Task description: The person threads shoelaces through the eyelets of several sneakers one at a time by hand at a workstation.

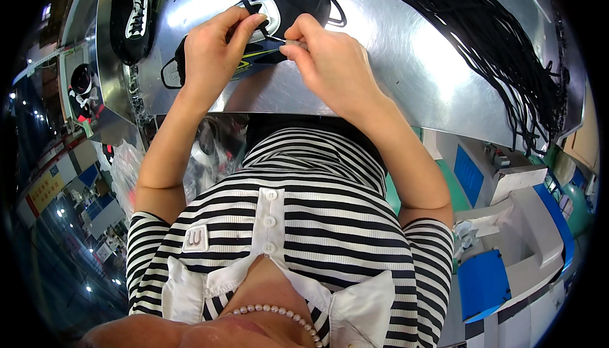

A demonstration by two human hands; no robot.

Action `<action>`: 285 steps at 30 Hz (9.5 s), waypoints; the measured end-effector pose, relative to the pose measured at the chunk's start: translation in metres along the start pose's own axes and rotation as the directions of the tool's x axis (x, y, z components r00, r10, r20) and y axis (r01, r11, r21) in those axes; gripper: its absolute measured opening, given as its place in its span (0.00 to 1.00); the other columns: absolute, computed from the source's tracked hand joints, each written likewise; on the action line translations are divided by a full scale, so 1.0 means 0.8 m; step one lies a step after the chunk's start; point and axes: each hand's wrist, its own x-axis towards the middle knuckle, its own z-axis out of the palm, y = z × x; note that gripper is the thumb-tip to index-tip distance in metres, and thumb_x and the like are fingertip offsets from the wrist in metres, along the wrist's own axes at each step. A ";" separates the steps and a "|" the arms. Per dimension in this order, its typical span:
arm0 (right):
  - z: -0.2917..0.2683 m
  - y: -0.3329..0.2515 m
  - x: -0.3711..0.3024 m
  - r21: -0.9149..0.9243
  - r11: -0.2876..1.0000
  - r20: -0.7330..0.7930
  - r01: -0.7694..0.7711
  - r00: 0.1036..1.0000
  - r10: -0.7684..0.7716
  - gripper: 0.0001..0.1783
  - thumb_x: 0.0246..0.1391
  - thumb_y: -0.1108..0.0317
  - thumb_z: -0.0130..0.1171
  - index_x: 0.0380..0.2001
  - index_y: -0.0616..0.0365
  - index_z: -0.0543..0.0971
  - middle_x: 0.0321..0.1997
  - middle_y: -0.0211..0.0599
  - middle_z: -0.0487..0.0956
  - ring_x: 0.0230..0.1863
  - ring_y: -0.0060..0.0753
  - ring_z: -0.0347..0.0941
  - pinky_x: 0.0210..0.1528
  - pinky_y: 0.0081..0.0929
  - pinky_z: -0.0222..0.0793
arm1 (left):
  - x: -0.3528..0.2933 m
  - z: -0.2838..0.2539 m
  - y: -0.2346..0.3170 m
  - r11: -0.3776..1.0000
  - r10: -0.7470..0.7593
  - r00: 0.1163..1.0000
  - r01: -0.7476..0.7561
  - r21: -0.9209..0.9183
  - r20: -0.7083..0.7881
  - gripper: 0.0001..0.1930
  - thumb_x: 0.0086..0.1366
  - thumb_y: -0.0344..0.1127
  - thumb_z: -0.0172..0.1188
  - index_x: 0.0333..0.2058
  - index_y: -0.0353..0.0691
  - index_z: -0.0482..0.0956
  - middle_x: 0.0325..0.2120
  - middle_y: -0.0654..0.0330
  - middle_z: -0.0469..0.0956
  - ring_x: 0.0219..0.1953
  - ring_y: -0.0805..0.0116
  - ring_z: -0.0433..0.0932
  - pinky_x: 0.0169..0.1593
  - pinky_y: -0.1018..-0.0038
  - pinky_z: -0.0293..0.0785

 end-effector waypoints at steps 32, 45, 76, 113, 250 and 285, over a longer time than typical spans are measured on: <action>-0.062 0.007 0.082 0.570 0.738 0.486 -0.362 0.873 0.052 0.22 0.65 0.52 0.55 0.52 0.58 0.79 0.39 0.25 0.81 0.17 0.05 0.52 0.18 0.07 0.45 | -0.053 -0.069 -0.009 0.646 0.761 0.648 -0.757 0.101 -0.012 0.15 0.49 0.31 0.64 0.38 0.43 0.83 0.34 0.64 0.80 0.34 0.70 0.80 0.34 0.76 0.74; -0.068 -0.018 0.023 0.268 0.869 -0.116 -0.417 0.881 0.459 0.15 0.57 0.70 0.62 0.47 0.62 0.80 0.46 0.31 0.81 0.42 0.22 0.76 0.45 0.20 0.71 | -0.054 -0.044 -0.037 0.865 0.500 0.847 -0.496 0.070 -0.183 0.06 0.54 0.31 0.59 0.33 0.44 0.78 0.24 0.67 0.75 0.24 0.70 0.76 0.31 0.74 0.70; 0.014 -0.026 0.012 0.431 0.857 -0.157 -0.282 0.912 0.379 0.18 0.52 0.67 0.70 0.41 0.67 0.77 0.35 0.34 0.81 0.34 0.20 0.75 0.39 0.17 0.73 | -0.050 -0.027 -0.070 0.516 -0.089 0.701 0.640 -0.569 0.708 0.23 0.62 0.51 0.63 0.46 0.39 0.83 0.41 0.63 0.82 0.45 0.73 0.76 0.53 0.76 0.67; -0.043 0.022 0.009 0.451 0.829 -0.061 -0.330 0.916 0.398 0.20 0.55 0.57 0.67 0.39 0.65 0.77 0.32 0.33 0.81 0.33 0.19 0.75 0.38 0.18 0.70 | -0.031 -0.117 -0.142 0.989 -0.008 0.963 0.047 0.138 -0.268 0.03 0.62 0.29 0.62 0.34 0.36 0.81 0.30 0.56 0.79 0.32 0.61 0.77 0.37 0.69 0.73; 0.017 -0.012 -0.045 0.150 0.983 -0.130 -0.105 0.984 0.125 0.09 0.63 0.71 0.56 0.45 0.60 0.74 0.32 0.41 0.83 0.30 0.34 0.81 0.34 0.25 0.74 | -0.031 0.000 0.005 0.967 0.138 0.990 -0.141 -0.213 -0.031 0.11 0.56 0.28 0.69 0.37 0.36 0.79 0.33 0.56 0.81 0.34 0.60 0.81 0.38 0.72 0.76; -0.029 -0.048 0.028 0.412 0.909 -0.085 0.059 0.996 -0.026 0.15 0.50 0.75 0.67 0.44 0.59 0.82 0.30 0.34 0.82 0.34 0.23 0.80 0.40 0.22 0.75 | -0.068 0.001 -0.016 0.810 0.546 0.836 -0.545 -0.219 -0.058 0.09 0.50 0.26 0.65 0.32 0.37 0.78 0.30 0.57 0.80 0.30 0.61 0.80 0.33 0.71 0.76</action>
